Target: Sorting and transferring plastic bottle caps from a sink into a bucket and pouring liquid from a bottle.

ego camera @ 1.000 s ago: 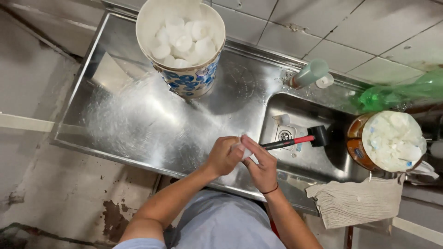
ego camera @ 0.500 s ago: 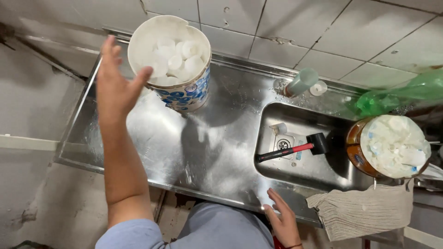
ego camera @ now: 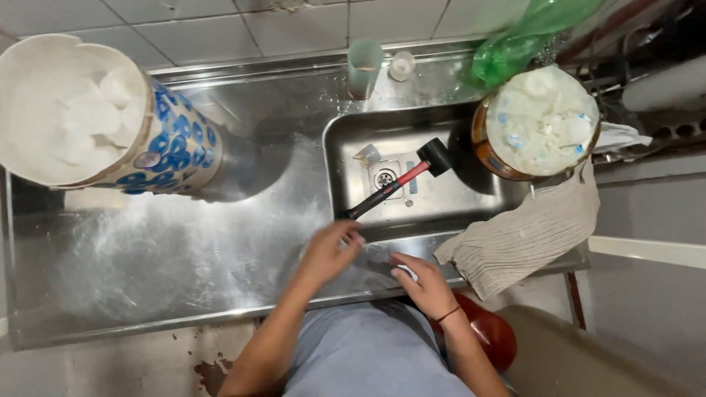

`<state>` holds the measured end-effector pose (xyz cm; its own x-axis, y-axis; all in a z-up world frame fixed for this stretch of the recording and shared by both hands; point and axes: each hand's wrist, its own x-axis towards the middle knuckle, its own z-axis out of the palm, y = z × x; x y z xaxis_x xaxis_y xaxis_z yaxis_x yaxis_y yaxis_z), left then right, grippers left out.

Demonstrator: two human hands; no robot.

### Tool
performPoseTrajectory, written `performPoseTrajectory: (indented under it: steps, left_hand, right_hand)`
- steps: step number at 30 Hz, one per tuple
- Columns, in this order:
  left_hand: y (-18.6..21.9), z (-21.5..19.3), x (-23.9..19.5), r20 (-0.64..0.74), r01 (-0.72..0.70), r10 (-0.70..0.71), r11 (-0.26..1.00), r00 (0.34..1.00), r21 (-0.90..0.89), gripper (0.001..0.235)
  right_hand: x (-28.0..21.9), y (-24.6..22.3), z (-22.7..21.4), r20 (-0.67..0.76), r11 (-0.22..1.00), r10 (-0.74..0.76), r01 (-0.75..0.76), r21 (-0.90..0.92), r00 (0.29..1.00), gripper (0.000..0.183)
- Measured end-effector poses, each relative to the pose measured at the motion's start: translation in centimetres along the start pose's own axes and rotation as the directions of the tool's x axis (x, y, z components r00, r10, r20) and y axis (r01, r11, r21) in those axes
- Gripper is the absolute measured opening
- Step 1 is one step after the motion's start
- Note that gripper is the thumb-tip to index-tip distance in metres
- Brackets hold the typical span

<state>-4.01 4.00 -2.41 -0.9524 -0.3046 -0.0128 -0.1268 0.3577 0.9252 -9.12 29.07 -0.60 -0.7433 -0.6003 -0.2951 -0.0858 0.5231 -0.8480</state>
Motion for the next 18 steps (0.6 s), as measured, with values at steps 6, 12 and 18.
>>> performPoseTrajectory:
  steps: [6,12,18]
  left_hand:
    - [-0.7,7.1,3.0,0.307,0.140,-0.177,0.980,0.935,0.139,0.035]
    - [-14.6,12.8,14.9,0.081,0.633,-0.643,0.713,0.762,-0.302,0.050]
    - [-18.9,16.5,19.2,0.062,0.564,-0.778,0.394,0.625,-0.726,0.026]
  right_hand:
    - [-0.6,3.3,-6.6,-0.036,0.988,0.156,-0.156,0.005,0.987,0.036]
    - [-1.8,6.4,-12.4,-0.117,0.982,0.185,-0.188,-0.022,0.976,0.035]
    - [-0.6,8.9,-17.1,-0.169,0.994,0.065,-0.079,-0.082,0.984,0.032]
